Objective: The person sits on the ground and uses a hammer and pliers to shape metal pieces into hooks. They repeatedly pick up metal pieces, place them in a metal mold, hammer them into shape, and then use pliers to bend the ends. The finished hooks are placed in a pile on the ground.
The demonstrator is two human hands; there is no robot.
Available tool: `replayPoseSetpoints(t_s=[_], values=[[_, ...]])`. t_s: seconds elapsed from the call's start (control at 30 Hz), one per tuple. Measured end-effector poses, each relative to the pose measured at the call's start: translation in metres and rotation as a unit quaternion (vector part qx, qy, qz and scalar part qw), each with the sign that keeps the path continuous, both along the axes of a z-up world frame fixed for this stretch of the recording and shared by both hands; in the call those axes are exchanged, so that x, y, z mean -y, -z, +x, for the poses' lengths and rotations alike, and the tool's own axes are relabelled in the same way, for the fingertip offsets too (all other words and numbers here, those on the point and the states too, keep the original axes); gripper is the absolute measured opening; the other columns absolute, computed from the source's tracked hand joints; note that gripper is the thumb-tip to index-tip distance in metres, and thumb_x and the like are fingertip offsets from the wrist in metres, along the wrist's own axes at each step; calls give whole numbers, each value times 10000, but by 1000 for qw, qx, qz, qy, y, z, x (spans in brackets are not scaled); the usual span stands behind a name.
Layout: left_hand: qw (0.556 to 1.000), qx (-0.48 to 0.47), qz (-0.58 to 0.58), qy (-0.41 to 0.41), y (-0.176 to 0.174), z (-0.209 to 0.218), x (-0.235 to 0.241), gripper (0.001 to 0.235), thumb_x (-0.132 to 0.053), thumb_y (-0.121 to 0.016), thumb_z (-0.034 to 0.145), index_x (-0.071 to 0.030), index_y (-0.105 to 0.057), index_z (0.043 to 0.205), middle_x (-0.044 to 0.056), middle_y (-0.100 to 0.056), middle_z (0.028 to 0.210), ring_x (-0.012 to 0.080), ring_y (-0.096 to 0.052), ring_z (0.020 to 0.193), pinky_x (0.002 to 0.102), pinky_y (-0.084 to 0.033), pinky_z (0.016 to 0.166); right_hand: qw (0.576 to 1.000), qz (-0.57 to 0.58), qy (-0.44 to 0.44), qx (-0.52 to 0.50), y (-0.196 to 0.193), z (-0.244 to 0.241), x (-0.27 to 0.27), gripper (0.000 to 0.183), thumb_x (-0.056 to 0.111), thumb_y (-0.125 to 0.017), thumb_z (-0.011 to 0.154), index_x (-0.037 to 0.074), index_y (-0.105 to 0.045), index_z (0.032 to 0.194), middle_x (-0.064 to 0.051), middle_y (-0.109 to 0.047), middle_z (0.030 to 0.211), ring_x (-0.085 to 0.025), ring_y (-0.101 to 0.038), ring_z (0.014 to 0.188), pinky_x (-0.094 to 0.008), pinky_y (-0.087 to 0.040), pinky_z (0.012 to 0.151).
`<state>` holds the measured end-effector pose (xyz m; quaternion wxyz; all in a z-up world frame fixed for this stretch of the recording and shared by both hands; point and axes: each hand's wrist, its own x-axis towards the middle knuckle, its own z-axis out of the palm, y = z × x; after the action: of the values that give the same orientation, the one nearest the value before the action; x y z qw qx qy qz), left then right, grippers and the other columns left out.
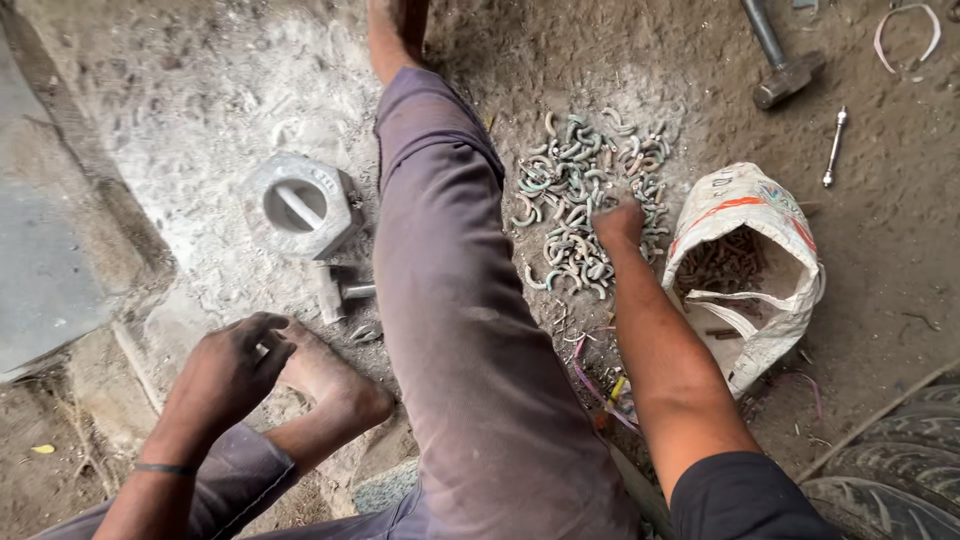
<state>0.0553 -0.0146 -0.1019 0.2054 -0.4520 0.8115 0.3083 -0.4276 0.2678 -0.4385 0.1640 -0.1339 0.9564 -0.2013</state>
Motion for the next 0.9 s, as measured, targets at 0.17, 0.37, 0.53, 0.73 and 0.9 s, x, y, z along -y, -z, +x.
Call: replayPoseSetpoints(t_s=[0.17, 0.37, 0.53, 0.73, 0.9], values=[[999, 49, 3, 2, -1, -1, -5, 349, -270, -678, 919, -137, -706, 1240, 101, -810, 958, 262, -786, 860, 399, -611, 816, 995, 48, 20, 84, -33, 33, 2, 544, 96, -792, 840, 98, -629, 1359, -178, -727, 1086, -302, -728, 967, -384, -607, 849], [998, 62, -3, 15, 7, 9, -8, 367, -284, -674, 929, -141, -689, 1266, 90, -812, 1006, 244, -784, 873, 391, -614, 814, 996, 9, 40, 74, -33, 40, 7, 508, 91, -785, 879, 55, -613, 1355, -191, -679, 1147, -270, -708, 892, -376, -628, 764], [994, 111, 22, 14, 21, 15, -3, 381, -331, -648, 959, -167, -668, 1302, 68, -806, 1042, 217, -798, 866, 378, -636, 833, 988, -43, 100, 112, -14, 32, -4, 512, 42, -718, 846, 120, -626, 1343, -122, -698, 1180, -207, -738, 846, -345, -654, 739], [991, 128, 30, 12, 28, 20, 1, 370, -349, -645, 955, -205, -683, 1294, 55, -820, 1036, 212, -798, 862, 379, -635, 847, 994, -53, 59, 70, -13, 18, -13, 464, 164, -836, 860, 82, -648, 1275, -128, -729, 1059, -218, -710, 910, -370, -595, 842], [991, 130, 35, 15, 25, 12, 1, 366, -336, -653, 948, -195, -687, 1285, 62, -821, 1010, 228, -801, 858, 384, -629, 837, 990, 26, 87, 108, -34, 17, 8, 401, 173, -805, 877, 102, -650, 1241, -108, -722, 1089, -222, -715, 954, -375, -605, 850]])
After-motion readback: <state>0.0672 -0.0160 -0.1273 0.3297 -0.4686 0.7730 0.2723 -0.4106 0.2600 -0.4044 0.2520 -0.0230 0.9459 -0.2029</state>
